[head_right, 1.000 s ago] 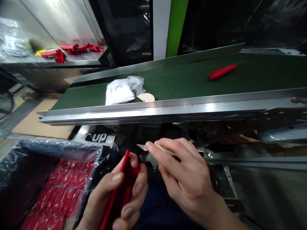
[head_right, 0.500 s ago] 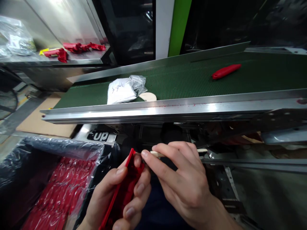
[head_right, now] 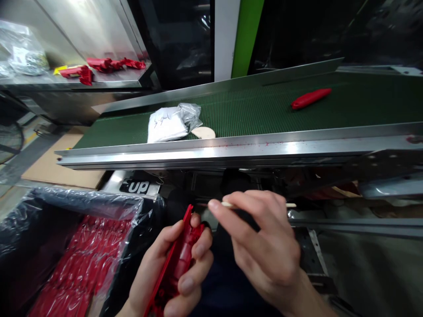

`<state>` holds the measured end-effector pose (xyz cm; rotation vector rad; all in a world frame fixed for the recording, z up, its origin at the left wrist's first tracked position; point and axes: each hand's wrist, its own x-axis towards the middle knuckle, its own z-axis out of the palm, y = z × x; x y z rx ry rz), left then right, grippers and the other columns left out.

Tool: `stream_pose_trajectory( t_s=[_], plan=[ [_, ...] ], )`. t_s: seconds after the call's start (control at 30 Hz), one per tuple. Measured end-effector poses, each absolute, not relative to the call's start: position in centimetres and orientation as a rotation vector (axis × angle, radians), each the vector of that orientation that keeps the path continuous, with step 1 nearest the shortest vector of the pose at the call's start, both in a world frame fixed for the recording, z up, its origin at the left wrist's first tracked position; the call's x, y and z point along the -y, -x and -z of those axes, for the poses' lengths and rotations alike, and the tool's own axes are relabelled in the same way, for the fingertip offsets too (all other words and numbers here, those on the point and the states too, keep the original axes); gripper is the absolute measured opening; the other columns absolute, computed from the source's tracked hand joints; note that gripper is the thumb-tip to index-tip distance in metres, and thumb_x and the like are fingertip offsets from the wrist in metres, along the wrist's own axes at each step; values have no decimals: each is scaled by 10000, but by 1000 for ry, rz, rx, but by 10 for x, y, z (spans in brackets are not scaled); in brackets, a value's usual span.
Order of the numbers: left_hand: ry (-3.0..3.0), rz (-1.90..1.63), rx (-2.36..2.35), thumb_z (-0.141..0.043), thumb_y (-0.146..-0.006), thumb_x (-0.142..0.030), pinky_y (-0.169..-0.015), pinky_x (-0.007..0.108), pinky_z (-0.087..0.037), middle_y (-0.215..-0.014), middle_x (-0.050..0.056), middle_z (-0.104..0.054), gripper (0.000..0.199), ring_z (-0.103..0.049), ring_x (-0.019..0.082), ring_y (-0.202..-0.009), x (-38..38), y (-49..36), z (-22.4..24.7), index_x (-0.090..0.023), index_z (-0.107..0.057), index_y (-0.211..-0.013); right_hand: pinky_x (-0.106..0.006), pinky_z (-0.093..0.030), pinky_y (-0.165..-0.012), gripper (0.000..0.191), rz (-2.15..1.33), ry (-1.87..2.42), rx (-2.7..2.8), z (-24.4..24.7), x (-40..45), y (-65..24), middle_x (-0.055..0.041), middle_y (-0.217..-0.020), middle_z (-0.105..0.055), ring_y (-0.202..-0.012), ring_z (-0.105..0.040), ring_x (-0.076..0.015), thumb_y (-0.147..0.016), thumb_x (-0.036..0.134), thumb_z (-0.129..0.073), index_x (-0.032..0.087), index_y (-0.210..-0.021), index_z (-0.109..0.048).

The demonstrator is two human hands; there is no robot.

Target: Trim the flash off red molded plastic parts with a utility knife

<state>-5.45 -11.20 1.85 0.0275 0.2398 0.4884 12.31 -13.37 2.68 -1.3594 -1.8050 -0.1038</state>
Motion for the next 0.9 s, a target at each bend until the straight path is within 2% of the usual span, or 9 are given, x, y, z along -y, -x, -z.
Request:
stream_pose_trajectory(
  t_s=[0.07, 0.17, 0.3, 0.47, 0.7, 0.9],
  plan=[
    [35, -566, -280, -360, -978, -436, -339, 114, -412, -722, 29, -522, 378, -480, 62, -448, 114, 54, -14, -160, -613, -931, -399, -500, -810, 611, 159, 1407, 1688, -28, 133, -127, -55, -1109, -644, -953, -635, -213, -755, -79, -636, 292, -1241, -634],
    [76, -584, -275, -390, -973, -414, -347, 133, -450, -797, 29, -523, 310, -517, 79, -510, 116, 54, -13, -198, -613, -984, -379, -499, -787, 591, 199, 1430, 1647, -28, 130, -132, -44, -1089, -658, -915, -639, -196, -753, -64, -657, 289, -1227, -648],
    [15, -563, -249, -379, -980, -430, -360, 116, -454, -777, 22, -507, 356, -480, 59, -484, 110, 52, -19, -174, -626, -993, -384, -477, -781, 523, 23, 1413, 1720, -22, 130, -132, -73, -1099, -640, -953, -613, -197, -789, -56, -626, 232, -1226, -644],
    [-77, -500, -213, -300, -992, -485, -368, 81, -422, -691, 12, -479, 484, -457, 46, -449, 101, 42, -25, -144, -622, -877, -391, -440, -808, 433, -66, 1360, 1858, -14, 129, -129, -87, -1075, -620, -972, -566, -184, -843, -45, -576, 178, -1209, -636],
    [-62, -371, -240, -201, -985, -538, -323, 116, -371, -642, 8, -495, 549, -450, 50, -361, 96, 27, -20, -141, -570, -897, -411, -433, -816, 362, -52, 1346, 1880, -8, 129, -144, -104, -1075, -619, -981, -544, -202, -870, -7, -571, 155, -1184, -648],
    [-35, -322, -253, -133, -979, -538, -321, 128, -376, -606, 18, -496, 598, -478, 68, -354, 96, 15, -21, -128, -553, -869, -437, -429, -805, 398, 1, 1344, 1863, -6, 132, -155, -112, -1069, -628, -982, -553, -228, -843, -48, -563, 149, -1177, -651]
  ],
)
